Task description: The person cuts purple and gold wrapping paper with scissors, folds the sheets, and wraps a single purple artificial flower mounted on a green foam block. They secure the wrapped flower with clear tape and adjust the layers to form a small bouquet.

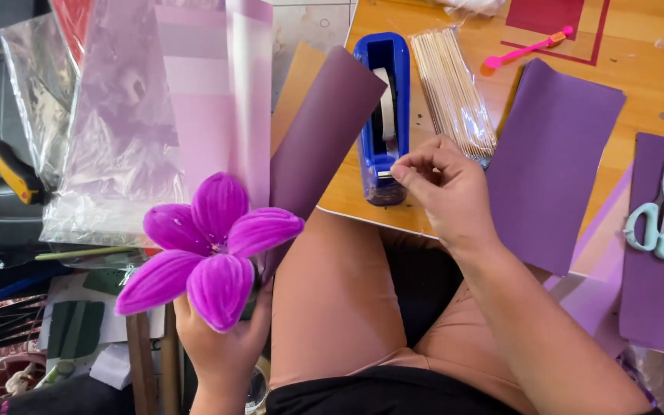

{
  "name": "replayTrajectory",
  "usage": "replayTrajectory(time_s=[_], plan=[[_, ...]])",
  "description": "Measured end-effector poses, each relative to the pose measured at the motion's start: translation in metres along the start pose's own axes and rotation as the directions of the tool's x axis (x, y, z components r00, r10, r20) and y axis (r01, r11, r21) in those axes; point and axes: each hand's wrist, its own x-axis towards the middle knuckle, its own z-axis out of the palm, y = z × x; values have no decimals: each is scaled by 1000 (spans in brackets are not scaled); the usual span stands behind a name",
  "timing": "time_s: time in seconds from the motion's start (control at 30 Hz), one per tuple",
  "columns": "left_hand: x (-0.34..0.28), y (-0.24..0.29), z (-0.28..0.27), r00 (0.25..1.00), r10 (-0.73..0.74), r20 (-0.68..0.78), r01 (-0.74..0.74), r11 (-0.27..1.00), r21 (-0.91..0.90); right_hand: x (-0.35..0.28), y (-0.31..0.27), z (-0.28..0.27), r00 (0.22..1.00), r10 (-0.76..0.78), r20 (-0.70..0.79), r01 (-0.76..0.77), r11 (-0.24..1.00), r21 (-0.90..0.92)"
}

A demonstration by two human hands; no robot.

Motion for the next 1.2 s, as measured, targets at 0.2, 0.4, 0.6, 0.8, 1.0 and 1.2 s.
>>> replayTrajectory(time_s=[0.2,0.4,0.6,0.8,1.0,1.2], plan=[[-10,-4,-1,990,-102,98,121,971,-208,-32,5,-1,999,49,14,-48,995,-93],[-10,4,-5,975,20,221,12,989,-145,-20,15,-7,986,-166,4,157,922,-353],[-2,29,0,913,184,364,-150,982,-118,-38,46,-110,987,-61,-147,-15,884,-467],[-6,101,60,749,394,533,-343,918,-196,-91,119,-300,886,54,-460,-219,924,-315],[-29,141,129,737,405,541,-426,900,-93,-114,56,-287,884,36,-466,-195,935,-297],[-34,144,137,660,293,691,-452,890,54,-110,46,-248,882,112,-458,-236,946,-223]])
